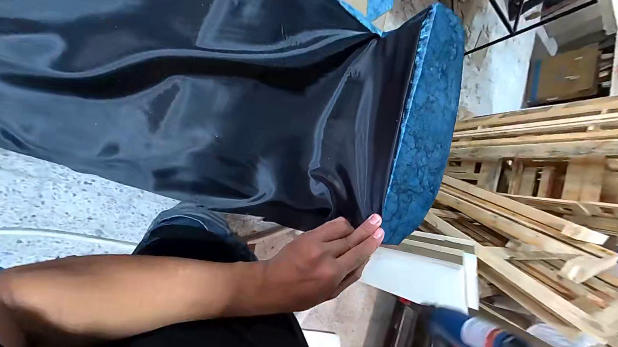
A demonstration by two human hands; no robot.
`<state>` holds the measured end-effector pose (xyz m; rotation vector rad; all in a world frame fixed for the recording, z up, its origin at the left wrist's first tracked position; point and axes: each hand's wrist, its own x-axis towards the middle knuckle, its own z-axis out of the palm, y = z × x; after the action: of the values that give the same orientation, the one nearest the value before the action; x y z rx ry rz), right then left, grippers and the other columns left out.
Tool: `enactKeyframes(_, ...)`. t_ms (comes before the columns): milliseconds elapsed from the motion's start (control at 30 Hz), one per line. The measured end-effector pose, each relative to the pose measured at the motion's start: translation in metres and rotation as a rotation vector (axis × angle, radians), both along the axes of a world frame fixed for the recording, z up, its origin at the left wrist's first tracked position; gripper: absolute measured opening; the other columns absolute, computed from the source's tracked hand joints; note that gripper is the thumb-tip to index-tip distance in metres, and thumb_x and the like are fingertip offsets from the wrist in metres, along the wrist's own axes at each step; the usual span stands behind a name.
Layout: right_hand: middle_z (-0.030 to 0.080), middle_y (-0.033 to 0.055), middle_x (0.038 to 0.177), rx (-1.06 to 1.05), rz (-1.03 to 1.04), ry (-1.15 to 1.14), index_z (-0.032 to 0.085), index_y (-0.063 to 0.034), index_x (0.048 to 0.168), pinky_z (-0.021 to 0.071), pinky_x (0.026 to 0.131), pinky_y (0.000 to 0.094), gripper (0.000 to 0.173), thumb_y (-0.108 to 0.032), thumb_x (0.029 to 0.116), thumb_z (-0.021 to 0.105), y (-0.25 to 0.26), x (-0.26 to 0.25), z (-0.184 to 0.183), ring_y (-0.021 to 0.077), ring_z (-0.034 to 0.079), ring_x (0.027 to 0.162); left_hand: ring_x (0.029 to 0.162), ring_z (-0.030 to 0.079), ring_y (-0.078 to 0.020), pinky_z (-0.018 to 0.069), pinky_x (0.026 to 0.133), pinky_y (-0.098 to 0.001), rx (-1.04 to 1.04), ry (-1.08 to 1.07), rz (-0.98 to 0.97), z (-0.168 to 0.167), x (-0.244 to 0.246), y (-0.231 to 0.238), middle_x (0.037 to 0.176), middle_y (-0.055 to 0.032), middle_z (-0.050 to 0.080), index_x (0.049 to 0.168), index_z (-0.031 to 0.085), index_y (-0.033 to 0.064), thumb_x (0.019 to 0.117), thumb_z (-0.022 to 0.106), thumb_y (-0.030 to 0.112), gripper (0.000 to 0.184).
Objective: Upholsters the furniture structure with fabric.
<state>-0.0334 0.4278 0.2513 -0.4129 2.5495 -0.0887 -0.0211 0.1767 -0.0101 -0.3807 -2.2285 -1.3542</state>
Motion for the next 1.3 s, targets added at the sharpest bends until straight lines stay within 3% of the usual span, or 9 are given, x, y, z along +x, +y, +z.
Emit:
enactKeyframes(67, 0.057, 0.0310, 0.137, 0.119, 0.279, 0.074, 0.035, 0.0059, 0.153, 0.0529, 0.102, 0.0537, 0.066, -0.030, 0.1030, 0.060, -0.059, -0.042, 0.038, 0.0368, 0.064, 0.119, 0.112, 0.066, -0.0155, 0.0533, 0.095, -0.0253, -0.028, -0.014, -0.032, 0.003, -0.002, -0.005, 0.146, -0.0082, 0.060, 0.140, 0.061, 0.0030, 0.1059, 0.055, 0.020, 0.039)
enactKeyframes(133, 0.058, 0.0303, 0.135, 0.204, 0.475, 0.100, 0.013, -0.0026, 0.163, 0.0569, 0.093, 0.0553, 0.082, -0.028, 0.1025, 0.061, -0.115, -0.080, 0.058, 0.0361, 0.068, 0.111, 0.110, 0.066, -0.0159, 0.0528, 0.093, -0.0255, -0.072, -0.040, -0.050, 0.005, -0.001, -0.008, 0.149, -0.0076, 0.058, 0.143, 0.058, 0.0034, 0.1073, 0.051, 0.024, 0.042)
enactKeyframes(267, 0.066, -0.0034, 0.078, 0.185, 0.633, -0.108, 0.001, -0.0409, 0.165, 0.0586, 0.042, 0.0361, 0.086, -0.040, 0.1008, 0.057, -0.208, -0.140, 0.046, 0.0090, 0.062, 0.050, 0.116, 0.064, -0.0209, 0.0535, 0.095, -0.0305, -0.095, -0.142, -0.118, 0.012, 0.006, -0.003, 0.160, -0.0110, 0.044, 0.155, 0.042, 0.0018, 0.1085, 0.047, 0.033, 0.056)
enactKeyframes(333, 0.062, -0.0086, 0.069, 0.157, 0.758, -0.271, 0.010, -0.0486, 0.164, 0.0539, 0.035, 0.0309, 0.077, -0.038, 0.1032, 0.056, -0.242, -0.166, 0.031, 0.0039, 0.056, 0.043, 0.118, 0.065, -0.0217, 0.0556, 0.094, -0.0325, -0.056, -0.183, -0.111, 0.012, 0.005, 0.001, 0.163, -0.0103, 0.040, 0.158, 0.037, 0.0032, 0.1079, 0.048, 0.037, 0.061)
enactKeyframes(467, 0.057, -0.0086, 0.064, 0.318, 0.999, -0.383, 0.015, -0.0502, 0.163, 0.0461, 0.031, 0.0289, 0.079, -0.030, 0.1013, 0.061, -0.306, -0.182, 0.007, 0.0031, 0.049, 0.040, 0.120, 0.066, -0.0213, 0.0566, 0.095, -0.0342, -0.048, -0.217, -0.110, 0.010, 0.012, 0.006, 0.168, -0.0077, 0.032, 0.161, 0.030, 0.0050, 0.1071, 0.048, 0.038, 0.066)
enactKeyframes(633, 0.060, -0.0018, 0.065, 0.682, 0.843, -0.565, 0.009, -0.0609, 0.159, 0.0505, 0.031, 0.0345, 0.085, -0.022, 0.1034, 0.060, -0.347, -0.164, -0.013, 0.0092, 0.052, 0.037, 0.121, 0.066, -0.0243, 0.0572, 0.094, -0.0376, -0.037, -0.248, -0.144, 0.012, 0.012, 0.005, 0.170, -0.0089, 0.026, 0.164, 0.022, 0.0058, 0.1053, 0.053, 0.035, 0.072)
enactKeyframes(900, 0.053, 0.0070, 0.064, 0.476, 0.821, -1.042, -0.004, -0.0606, 0.158, 0.0462, 0.028, 0.0425, 0.083, -0.025, 0.1062, 0.051, -0.308, -0.220, -0.063, 0.0149, 0.048, 0.033, 0.113, 0.069, -0.0247, 0.0587, 0.088, -0.0390, -0.013, -0.265, -0.161, 0.012, 0.014, 0.005, 0.172, -0.0073, 0.022, 0.164, 0.020, 0.0067, 0.1055, 0.053, 0.033, 0.072)
enactKeyframes(1067, 0.056, -0.0011, 0.061, 0.917, 0.840, -0.605, 0.002, -0.0591, 0.160, 0.0513, 0.035, 0.0334, 0.085, -0.022, 0.1057, 0.057, -0.354, -0.141, -0.029, 0.0089, 0.051, 0.037, 0.110, 0.069, -0.0248, 0.0595, 0.085, -0.0394, -0.013, -0.262, -0.138, 0.011, 0.014, 0.008, 0.171, -0.0071, 0.023, 0.163, 0.024, 0.0059, 0.1052, 0.054, 0.034, 0.071)
enactKeyframes(1300, 0.051, -0.0081, 0.061, 0.656, 1.205, -0.330, 0.000, -0.0515, 0.163, 0.0423, 0.037, 0.0292, 0.084, -0.031, 0.1031, 0.056, -0.343, -0.154, -0.008, 0.0054, 0.046, 0.044, 0.105, 0.070, -0.0244, 0.0598, 0.080, -0.0404, 0.006, -0.298, -0.169, 0.016, 0.014, 0.004, 0.172, -0.0061, 0.020, 0.165, 0.018, 0.0080, 0.1034, 0.055, 0.039, 0.078)
